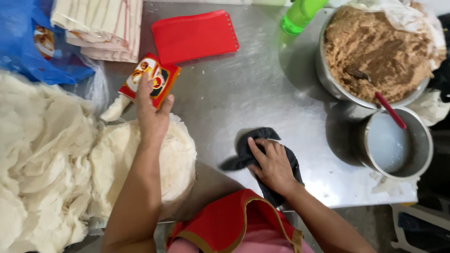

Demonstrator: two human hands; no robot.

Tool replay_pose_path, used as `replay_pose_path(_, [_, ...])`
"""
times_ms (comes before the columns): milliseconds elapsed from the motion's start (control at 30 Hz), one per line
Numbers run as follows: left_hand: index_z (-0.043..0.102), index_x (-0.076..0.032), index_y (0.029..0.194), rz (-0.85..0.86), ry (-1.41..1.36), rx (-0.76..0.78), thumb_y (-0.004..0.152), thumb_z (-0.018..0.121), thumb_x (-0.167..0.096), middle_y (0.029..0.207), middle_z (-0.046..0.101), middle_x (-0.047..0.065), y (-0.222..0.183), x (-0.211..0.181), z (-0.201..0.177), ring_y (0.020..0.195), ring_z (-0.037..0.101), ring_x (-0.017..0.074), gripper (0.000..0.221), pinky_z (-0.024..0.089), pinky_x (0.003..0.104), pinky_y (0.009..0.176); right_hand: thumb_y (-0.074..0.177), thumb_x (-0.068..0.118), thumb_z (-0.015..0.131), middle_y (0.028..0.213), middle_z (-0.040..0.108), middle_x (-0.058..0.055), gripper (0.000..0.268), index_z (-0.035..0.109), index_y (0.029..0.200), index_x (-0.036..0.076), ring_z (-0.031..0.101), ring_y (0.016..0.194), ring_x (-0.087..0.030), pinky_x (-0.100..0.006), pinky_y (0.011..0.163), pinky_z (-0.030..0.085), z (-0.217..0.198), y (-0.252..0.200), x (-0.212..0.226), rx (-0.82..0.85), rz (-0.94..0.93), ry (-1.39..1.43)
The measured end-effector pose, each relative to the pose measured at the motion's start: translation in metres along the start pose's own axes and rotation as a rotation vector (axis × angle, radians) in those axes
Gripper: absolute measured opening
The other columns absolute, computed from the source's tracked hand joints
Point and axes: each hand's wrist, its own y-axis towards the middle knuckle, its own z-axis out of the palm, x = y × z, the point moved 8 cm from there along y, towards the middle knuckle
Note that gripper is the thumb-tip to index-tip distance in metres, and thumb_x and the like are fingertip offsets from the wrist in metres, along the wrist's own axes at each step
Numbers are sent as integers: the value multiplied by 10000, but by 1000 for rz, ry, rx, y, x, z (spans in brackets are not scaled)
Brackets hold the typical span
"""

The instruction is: Separate and stack thin dough wrappers on a stainless steel production table.

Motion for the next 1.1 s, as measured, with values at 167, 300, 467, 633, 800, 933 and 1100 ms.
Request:
replay_pose_path(167, [437,-67,1553,31,137,8,891,851,-90,1324,506,263,1,15,-1,1311,539,436,781,430,465,1137,845,365,747,1549,457,-7,667,547,1478,313,368,1420,-317,-489,1030,346,6,106,30,69,-93,58])
replay_pose_path(300, [421,-69,1560,42,208,-3,881,848,-89,1341,514,283,2,14,-3,1323,534,462,802,445,505,1115,909,408,643,1559,486,58,570,532,1466,354,347,1480,-266,-497,1070,341,26,209,57,56,-224,8])
replay_pose_path(467, [370,-107,1591,-96,112,50,918,789,-54,1384,486,289,-1,25,-11,1362,491,472,795,410,554,1128,950,453,652,1593,443,35,618,462,1528,348,347,1487,-304,-531,1083,376,42,303,31,28,-42,-50])
replay_pose_path(633, [386,-121,1588,-140,130,47,911,803,-64,1367,534,258,-1,29,-15,1332,525,412,797,426,535,1110,1005,521,602,1629,385,10,632,410,1568,307,315,1500,-312,-507,1111,355,46,304,0,32,62,-38])
replay_pose_path(800, [351,-93,1591,-214,-34,56,938,774,-36,1403,514,292,-3,34,-16,1372,469,395,780,381,532,1139,878,317,779,1348,651,-126,471,675,1322,198,587,1254,-391,-574,910,515,-25,254,-117,-259,279,-154])
replay_pose_path(933, [383,-105,1574,-261,2,66,929,771,-41,1375,540,298,-4,29,-17,1362,487,441,755,394,540,1143,980,429,706,1590,461,-32,619,516,1535,228,362,1453,-340,-664,1031,383,0,215,-226,-185,529,-145])
replay_pose_path(1100, [434,-162,1564,-160,163,82,888,839,-118,1354,548,228,4,30,-7,1341,529,393,789,441,483,1123,900,391,768,1438,609,-90,521,666,1381,221,551,1302,-374,-639,964,462,-12,239,-144,-248,360,-160])
